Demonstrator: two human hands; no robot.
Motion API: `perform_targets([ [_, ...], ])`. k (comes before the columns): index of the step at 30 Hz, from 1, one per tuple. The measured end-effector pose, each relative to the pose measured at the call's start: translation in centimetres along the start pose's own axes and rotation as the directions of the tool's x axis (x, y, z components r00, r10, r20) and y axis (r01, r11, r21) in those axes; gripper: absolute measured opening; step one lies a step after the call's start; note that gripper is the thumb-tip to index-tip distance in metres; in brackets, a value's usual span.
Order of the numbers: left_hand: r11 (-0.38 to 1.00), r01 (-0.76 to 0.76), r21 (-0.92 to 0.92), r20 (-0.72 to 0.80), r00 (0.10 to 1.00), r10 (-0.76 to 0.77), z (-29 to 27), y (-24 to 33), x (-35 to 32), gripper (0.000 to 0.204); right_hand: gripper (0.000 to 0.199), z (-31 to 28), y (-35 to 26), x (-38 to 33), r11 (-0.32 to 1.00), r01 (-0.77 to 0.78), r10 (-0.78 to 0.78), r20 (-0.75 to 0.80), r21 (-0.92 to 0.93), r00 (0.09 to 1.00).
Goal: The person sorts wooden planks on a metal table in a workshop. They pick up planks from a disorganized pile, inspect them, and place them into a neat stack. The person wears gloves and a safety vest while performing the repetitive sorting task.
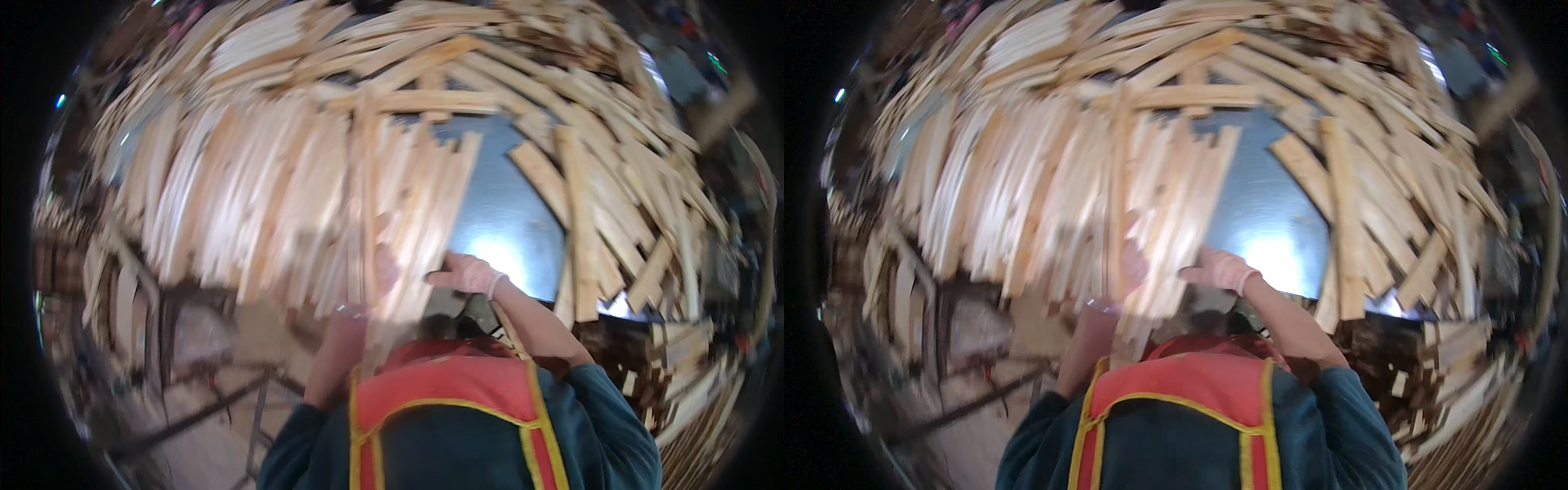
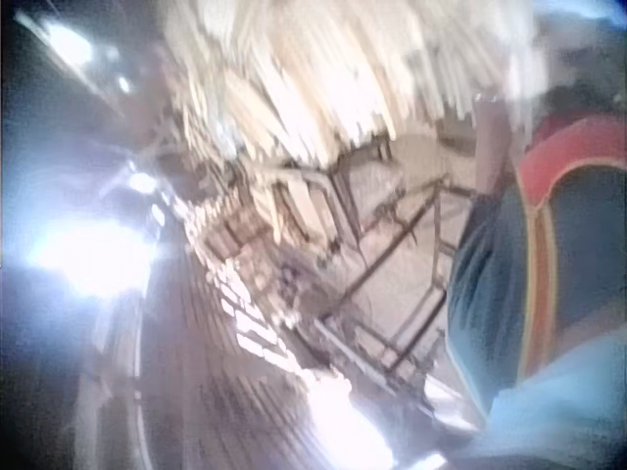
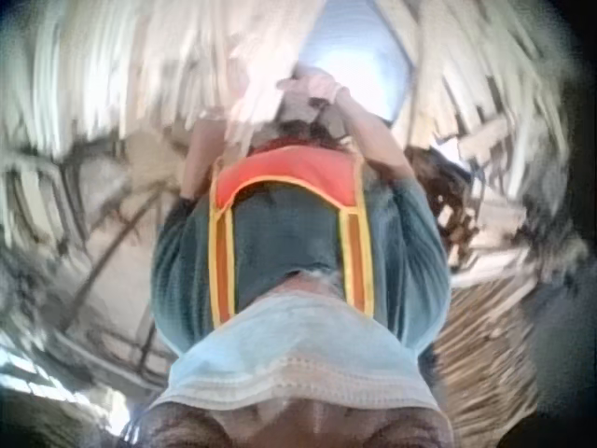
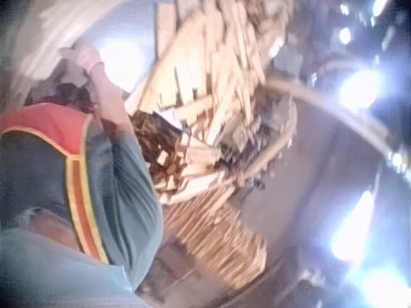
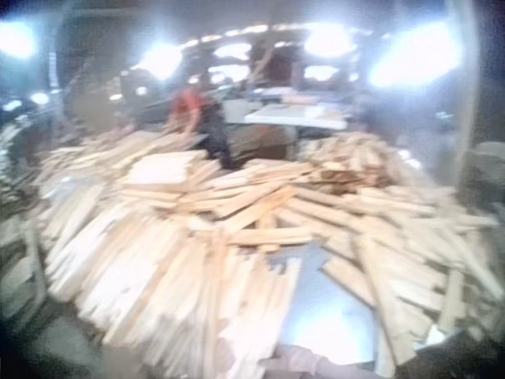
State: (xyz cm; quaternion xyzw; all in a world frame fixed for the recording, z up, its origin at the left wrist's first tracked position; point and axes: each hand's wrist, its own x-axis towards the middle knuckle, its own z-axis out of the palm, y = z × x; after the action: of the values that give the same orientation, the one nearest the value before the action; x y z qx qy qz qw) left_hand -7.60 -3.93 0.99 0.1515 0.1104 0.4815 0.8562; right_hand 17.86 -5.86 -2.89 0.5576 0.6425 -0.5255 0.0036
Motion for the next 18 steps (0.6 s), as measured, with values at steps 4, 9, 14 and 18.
perform_targets([
  [4, 0.691, 0.267, 0.671, -0.541, 0.814, 0.211, 4.5, -2.8, 1.2, 0.043, 0.099, 1.6, 1.5, -4.3, 0.432, -0.041, -0.284, 0.179, 0.901, 0.942],
  [9, 0.383, 0.135, 0.914, -0.281, 0.891, 0.357, 3.3, -8.2, 3.4, 0.049, 0.051, 1.2, -2.6, -7.9, 0.543, 0.036, -0.075, 0.006, 0.839, 0.997],
  [14, -0.052, 0.137, 0.989, -0.127, 0.977, 0.169, 8.0, -7.5, 4.9, 0.054, 0.032, -15.5, 1.0, -8.6, 0.457, 0.424, -0.109, -0.424, 0.782, 0.899],
  [18, 0.049, 0.061, 0.997, -0.064, 0.996, 0.064, 8.7, -9.4, 5.5, 0.056, 0.038, -38.3, 9.5, -8.9, 0.635, 0.689, 0.003, -0.893, 0.348, 0.449],
])
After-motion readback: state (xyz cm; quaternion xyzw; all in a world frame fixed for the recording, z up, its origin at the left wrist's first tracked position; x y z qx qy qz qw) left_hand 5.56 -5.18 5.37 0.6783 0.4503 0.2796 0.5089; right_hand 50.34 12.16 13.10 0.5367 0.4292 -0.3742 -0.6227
